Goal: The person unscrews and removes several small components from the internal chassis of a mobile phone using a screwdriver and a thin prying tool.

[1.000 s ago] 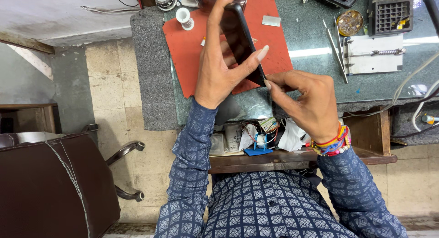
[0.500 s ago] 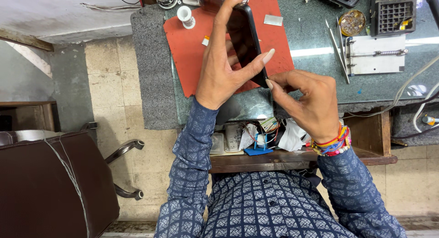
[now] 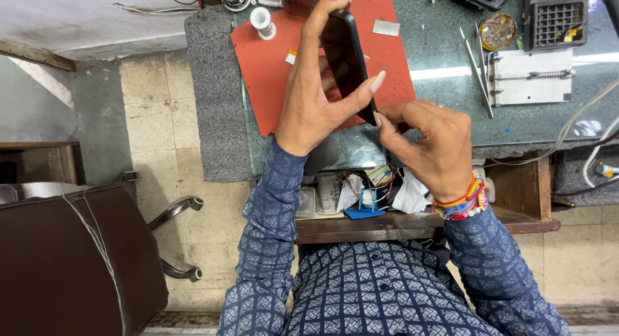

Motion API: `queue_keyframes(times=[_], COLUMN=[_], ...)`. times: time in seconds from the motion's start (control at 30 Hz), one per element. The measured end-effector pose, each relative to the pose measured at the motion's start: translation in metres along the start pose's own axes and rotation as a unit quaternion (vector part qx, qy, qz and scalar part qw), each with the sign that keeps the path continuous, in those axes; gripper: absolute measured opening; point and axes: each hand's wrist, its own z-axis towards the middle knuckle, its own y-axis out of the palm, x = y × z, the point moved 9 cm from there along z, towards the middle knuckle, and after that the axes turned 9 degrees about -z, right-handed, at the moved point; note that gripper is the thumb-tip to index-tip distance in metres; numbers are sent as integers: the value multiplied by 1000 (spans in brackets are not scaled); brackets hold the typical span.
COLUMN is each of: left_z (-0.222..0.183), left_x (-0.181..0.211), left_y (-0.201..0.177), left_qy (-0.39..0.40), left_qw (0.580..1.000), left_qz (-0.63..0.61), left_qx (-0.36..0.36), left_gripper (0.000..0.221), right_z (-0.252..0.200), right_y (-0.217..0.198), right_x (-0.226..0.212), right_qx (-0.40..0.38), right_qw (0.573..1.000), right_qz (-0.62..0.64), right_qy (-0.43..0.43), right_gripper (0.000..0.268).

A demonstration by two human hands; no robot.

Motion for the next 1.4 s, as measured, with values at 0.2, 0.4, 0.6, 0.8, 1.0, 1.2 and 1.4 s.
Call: queue_keyframes(times=[0.2,0.4,0.6,0.8,1.0,1.2,1.4], left_z=[-4,0,-3,-9,-5,-2,-13], left_x=[-6,-4,2,9,19,27,33], left_y=[2,4,13,16,22,29,45], left_qy=[-17,22,25,34,79,96,102], left_qw=[999,1000,998,995,990,986,982], left_qz=[-45,10,23,27,101,114,127], left_qx=[6,-1,-48,-93,-66,-73,-97], left_gripper=[82,78,67,69,75,72,71], right_z=[-2,1,16,29,26,19,24], right_y=[0,-4,-21,-41,-38,-42,-47], right_x=[-5,-7,-21,-38,-31,-24,-1], right_qx=[19,46,64,99,102,124,123], right_qw=[1000,996,993,985,988,984,991], right_qz=[-12,-49,-22,-5,-32,-9,41], right_qy=[-22,-56,-95,-143,-111,-128,-38], right_gripper=[9,12,17,16,14,7,18])
